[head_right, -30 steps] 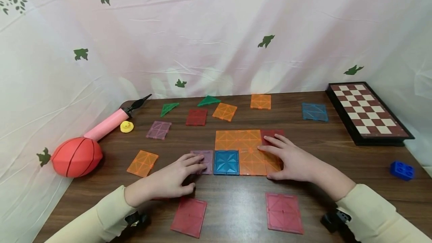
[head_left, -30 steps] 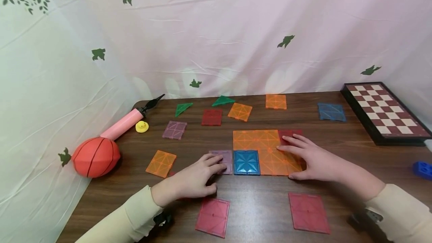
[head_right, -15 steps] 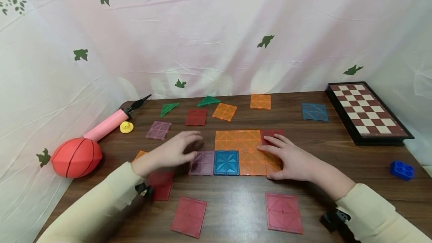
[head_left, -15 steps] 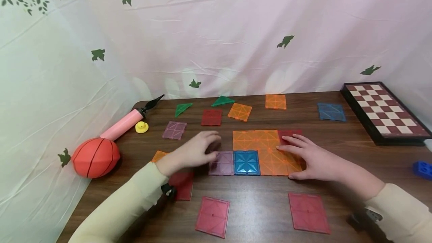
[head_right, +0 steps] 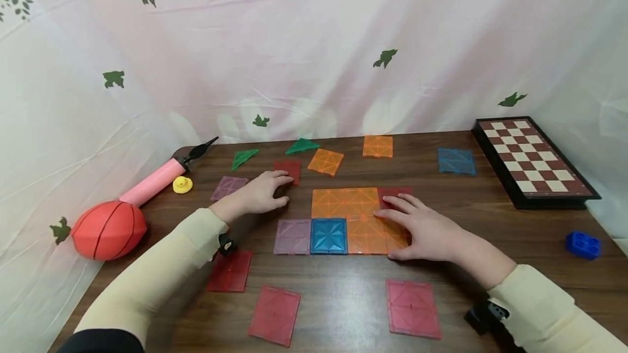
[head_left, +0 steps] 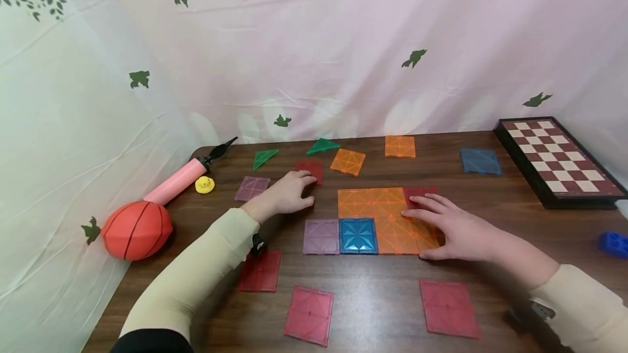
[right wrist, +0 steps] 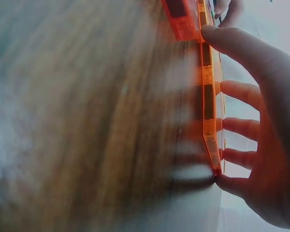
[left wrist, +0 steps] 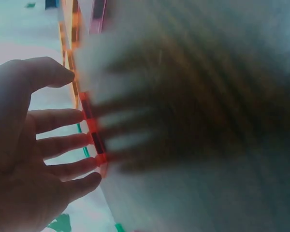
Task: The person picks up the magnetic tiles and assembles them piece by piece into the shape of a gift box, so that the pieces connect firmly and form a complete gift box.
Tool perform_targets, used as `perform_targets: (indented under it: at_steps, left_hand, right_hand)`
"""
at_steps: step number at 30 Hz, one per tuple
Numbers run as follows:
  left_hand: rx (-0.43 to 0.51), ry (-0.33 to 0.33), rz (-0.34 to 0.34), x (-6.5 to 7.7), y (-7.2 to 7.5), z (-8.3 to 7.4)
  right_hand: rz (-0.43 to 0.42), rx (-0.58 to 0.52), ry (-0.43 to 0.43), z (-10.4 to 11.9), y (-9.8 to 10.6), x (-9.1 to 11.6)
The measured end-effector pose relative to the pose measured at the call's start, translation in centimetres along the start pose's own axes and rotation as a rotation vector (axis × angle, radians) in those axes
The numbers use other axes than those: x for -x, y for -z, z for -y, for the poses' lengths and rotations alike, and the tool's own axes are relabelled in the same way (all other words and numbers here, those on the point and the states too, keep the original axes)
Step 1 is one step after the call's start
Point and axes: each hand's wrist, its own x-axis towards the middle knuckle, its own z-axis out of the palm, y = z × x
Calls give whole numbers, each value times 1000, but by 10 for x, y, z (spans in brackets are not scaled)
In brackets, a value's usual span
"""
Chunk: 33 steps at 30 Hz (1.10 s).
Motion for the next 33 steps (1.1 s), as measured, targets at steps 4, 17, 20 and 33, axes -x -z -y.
perform_targets:
  at_steps: [4, 17, 20, 33]
  left_hand:
    - [-1, -55, 5, 10, -4, -7]
    - [-28, -162, 14, 40, -16, -29]
    - [-37, -162, 17, 43, -17, -34]
    - [-85, -197, 27, 54, -19, -54]
  right_hand:
    - [0, 7, 3, 0, 0, -1]
    - [-4, 24, 7, -3, -2, -1]
    - [-6, 24, 10, -2, -2, -1]
    - [-3, 15, 10, 1, 0, -1]
